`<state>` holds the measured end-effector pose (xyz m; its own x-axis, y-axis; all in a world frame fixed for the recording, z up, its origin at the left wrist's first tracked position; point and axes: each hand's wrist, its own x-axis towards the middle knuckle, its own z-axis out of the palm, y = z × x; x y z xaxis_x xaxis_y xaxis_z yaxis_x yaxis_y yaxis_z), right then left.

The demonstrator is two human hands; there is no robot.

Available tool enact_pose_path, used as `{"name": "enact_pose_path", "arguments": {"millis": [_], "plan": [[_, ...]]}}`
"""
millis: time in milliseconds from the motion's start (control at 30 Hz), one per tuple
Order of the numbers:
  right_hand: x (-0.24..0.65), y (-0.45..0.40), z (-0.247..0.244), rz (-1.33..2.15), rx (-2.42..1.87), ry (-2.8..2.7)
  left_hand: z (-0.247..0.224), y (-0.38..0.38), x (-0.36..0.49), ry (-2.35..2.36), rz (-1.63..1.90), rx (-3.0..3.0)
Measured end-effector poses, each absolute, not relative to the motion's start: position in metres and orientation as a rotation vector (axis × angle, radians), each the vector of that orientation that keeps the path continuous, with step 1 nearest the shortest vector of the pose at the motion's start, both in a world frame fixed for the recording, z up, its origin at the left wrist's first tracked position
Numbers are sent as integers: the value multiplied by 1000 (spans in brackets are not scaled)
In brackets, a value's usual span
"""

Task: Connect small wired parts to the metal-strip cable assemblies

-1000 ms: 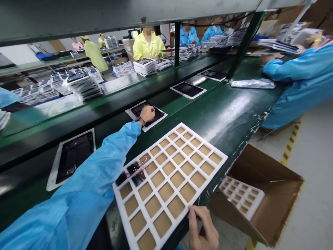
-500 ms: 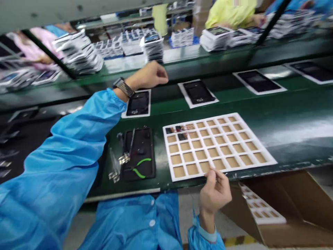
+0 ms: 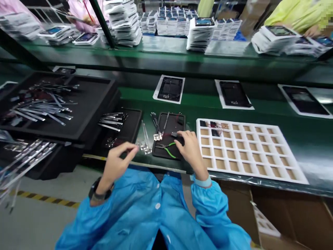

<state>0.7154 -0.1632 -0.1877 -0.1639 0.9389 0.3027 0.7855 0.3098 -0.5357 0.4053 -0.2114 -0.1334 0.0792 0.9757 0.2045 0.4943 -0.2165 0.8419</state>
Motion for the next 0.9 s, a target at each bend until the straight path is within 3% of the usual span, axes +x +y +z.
{"name": "enact_pose_path", "arguments": {"millis": [167,400,667,900], "plan": [[729,-129,-191,325,-1540,-2126,-213,-258,348,1763,1074,1662],[753,-66,-198,236,-1835,-1874,-195,-230,327,1813,1227,1922],[737,-51,-216,323,-1925,-1691,-194,-183,391,1566,517,2435],[742,-51,-217,453,-1858,-1673,-218,-190,418,1601,536,2517]]}}
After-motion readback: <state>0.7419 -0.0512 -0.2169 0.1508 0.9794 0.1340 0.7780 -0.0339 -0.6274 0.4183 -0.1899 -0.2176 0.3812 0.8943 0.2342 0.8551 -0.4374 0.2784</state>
